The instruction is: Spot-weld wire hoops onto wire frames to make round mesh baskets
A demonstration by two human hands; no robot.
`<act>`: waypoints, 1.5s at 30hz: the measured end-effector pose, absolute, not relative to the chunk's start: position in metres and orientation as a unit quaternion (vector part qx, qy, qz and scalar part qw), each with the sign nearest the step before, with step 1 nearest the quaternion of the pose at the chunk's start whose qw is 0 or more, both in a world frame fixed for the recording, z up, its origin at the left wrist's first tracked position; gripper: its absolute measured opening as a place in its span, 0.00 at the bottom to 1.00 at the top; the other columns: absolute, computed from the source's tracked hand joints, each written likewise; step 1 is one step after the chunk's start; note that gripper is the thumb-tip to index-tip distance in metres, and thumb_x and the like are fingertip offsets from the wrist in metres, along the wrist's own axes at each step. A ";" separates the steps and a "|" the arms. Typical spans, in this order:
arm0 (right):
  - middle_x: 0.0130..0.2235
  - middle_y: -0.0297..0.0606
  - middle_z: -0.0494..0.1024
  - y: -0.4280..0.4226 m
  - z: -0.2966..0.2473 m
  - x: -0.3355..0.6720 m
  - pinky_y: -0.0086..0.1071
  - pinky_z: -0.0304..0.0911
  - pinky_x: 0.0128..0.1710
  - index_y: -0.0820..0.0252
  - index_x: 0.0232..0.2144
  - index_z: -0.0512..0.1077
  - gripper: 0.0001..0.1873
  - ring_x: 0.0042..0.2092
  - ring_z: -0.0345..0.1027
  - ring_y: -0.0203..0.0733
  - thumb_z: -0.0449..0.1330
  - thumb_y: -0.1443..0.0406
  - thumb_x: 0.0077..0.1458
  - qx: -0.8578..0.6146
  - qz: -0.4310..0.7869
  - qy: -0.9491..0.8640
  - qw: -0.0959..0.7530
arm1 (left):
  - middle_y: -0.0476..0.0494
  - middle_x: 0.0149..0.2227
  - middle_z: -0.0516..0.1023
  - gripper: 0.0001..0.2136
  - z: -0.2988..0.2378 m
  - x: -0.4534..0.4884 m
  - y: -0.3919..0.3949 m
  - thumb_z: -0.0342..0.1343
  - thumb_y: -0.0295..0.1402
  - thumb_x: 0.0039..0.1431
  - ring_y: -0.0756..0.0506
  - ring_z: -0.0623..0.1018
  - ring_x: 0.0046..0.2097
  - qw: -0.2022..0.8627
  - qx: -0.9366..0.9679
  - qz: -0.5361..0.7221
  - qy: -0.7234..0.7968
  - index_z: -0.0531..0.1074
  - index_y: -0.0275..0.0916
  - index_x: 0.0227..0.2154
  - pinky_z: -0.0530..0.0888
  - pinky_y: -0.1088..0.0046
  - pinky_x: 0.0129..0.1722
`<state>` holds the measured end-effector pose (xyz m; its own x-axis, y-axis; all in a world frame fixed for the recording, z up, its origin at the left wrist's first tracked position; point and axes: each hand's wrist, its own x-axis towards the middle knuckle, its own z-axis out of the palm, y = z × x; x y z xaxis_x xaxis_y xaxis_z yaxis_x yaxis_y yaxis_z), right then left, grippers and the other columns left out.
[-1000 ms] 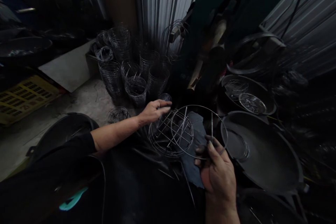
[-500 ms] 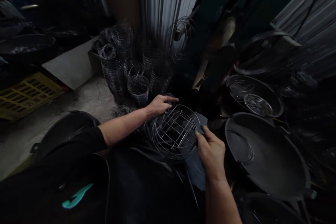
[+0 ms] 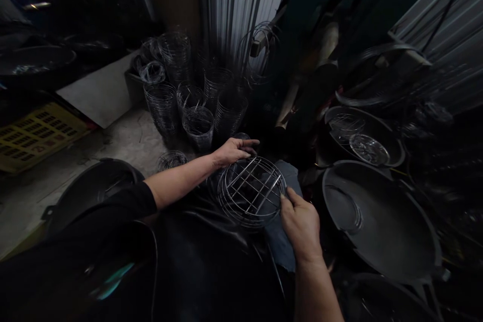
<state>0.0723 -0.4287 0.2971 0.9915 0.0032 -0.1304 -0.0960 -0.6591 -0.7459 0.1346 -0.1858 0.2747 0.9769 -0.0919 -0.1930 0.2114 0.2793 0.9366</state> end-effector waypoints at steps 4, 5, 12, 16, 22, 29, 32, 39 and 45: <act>0.53 0.55 0.74 -0.422 0.305 0.062 0.50 0.59 0.57 0.64 0.57 0.70 0.37 0.58 0.63 0.62 0.53 0.46 0.53 -0.950 0.110 0.031 0.291 | 0.45 0.30 0.80 0.27 0.268 0.135 -0.182 0.54 0.11 0.44 0.54 0.77 0.33 0.807 0.579 -0.109 0.049 0.74 0.31 0.50 0.71 0.75 0.43; 0.53 0.56 0.73 -0.421 0.305 0.060 0.52 0.58 0.57 0.64 0.59 0.68 0.39 0.59 0.62 0.64 0.52 0.45 0.53 -0.954 0.117 0.037 0.272 | 0.45 0.31 0.81 0.26 0.267 0.134 -0.181 0.54 0.11 0.44 0.53 0.78 0.33 0.807 0.577 -0.112 0.048 0.74 0.31 0.49 0.71 0.75 0.44; 0.57 0.51 0.70 -0.428 0.281 0.059 0.42 0.57 0.60 0.68 0.60 0.65 0.42 0.60 0.62 0.54 0.53 0.46 0.52 -0.914 0.109 0.035 0.388 | 0.42 0.34 0.82 0.23 0.257 0.134 -0.176 0.56 0.13 0.46 0.52 0.78 0.36 0.801 0.585 -0.124 0.033 0.75 0.31 0.48 0.70 0.71 0.49; 0.58 0.46 0.70 -0.428 0.270 0.058 0.35 0.54 0.62 0.69 0.59 0.67 0.40 0.62 0.59 0.49 0.57 0.49 0.49 -0.888 0.091 0.057 0.447 | 0.40 0.36 0.82 0.23 0.257 0.131 -0.175 0.57 0.14 0.47 0.52 0.78 0.37 0.791 0.597 -0.130 0.024 0.75 0.32 0.48 0.70 0.67 0.51; 0.61 0.45 0.66 -0.420 0.265 0.040 0.37 0.49 0.64 0.66 0.63 0.61 0.43 0.63 0.57 0.49 0.53 0.46 0.51 -0.896 0.078 0.076 0.431 | 0.40 0.40 0.82 0.22 0.267 0.119 -0.172 0.62 0.18 0.45 0.49 0.78 0.45 0.771 0.627 -0.102 0.036 0.76 0.32 0.47 0.66 0.68 0.57; 0.52 0.45 0.76 -0.404 0.281 0.034 0.36 0.61 0.56 0.63 0.60 0.66 0.38 0.54 0.69 0.48 0.53 0.47 0.52 -0.915 0.003 0.035 0.402 | 0.38 0.39 0.82 0.33 0.279 0.127 -0.155 0.73 0.32 0.34 0.42 0.80 0.42 0.706 0.668 -0.208 0.111 0.75 0.33 0.50 0.74 0.64 0.49; 0.46 0.43 0.79 -0.397 0.291 0.037 0.38 0.66 0.51 0.59 0.61 0.65 0.35 0.47 0.74 0.48 0.53 0.49 0.55 -0.930 -0.004 -0.014 0.367 | 0.40 0.38 0.82 0.37 0.301 0.135 -0.148 0.74 0.35 0.29 0.43 0.80 0.38 0.635 0.710 -0.288 0.102 0.75 0.34 0.49 0.76 0.64 0.44; 0.56 0.41 0.73 -0.448 0.279 0.048 0.37 0.62 0.55 0.58 0.61 0.64 0.36 0.53 0.70 0.46 0.55 0.48 0.55 -0.887 -0.041 0.009 0.461 | 0.39 0.52 0.76 0.49 0.359 0.147 -0.154 0.74 0.38 0.28 0.36 0.75 0.54 0.554 0.814 -0.155 0.080 0.65 0.38 0.59 0.73 0.60 0.56; 0.51 0.47 0.76 -0.596 0.211 0.017 0.40 0.63 0.55 0.65 0.51 0.72 0.29 0.54 0.68 0.49 0.57 0.52 0.54 -0.812 -0.089 0.375 0.438 | 0.40 0.60 0.69 0.49 0.329 0.148 -0.174 0.74 0.42 0.30 0.34 0.69 0.61 0.493 0.851 -0.177 0.040 0.63 0.42 0.61 0.66 0.56 0.63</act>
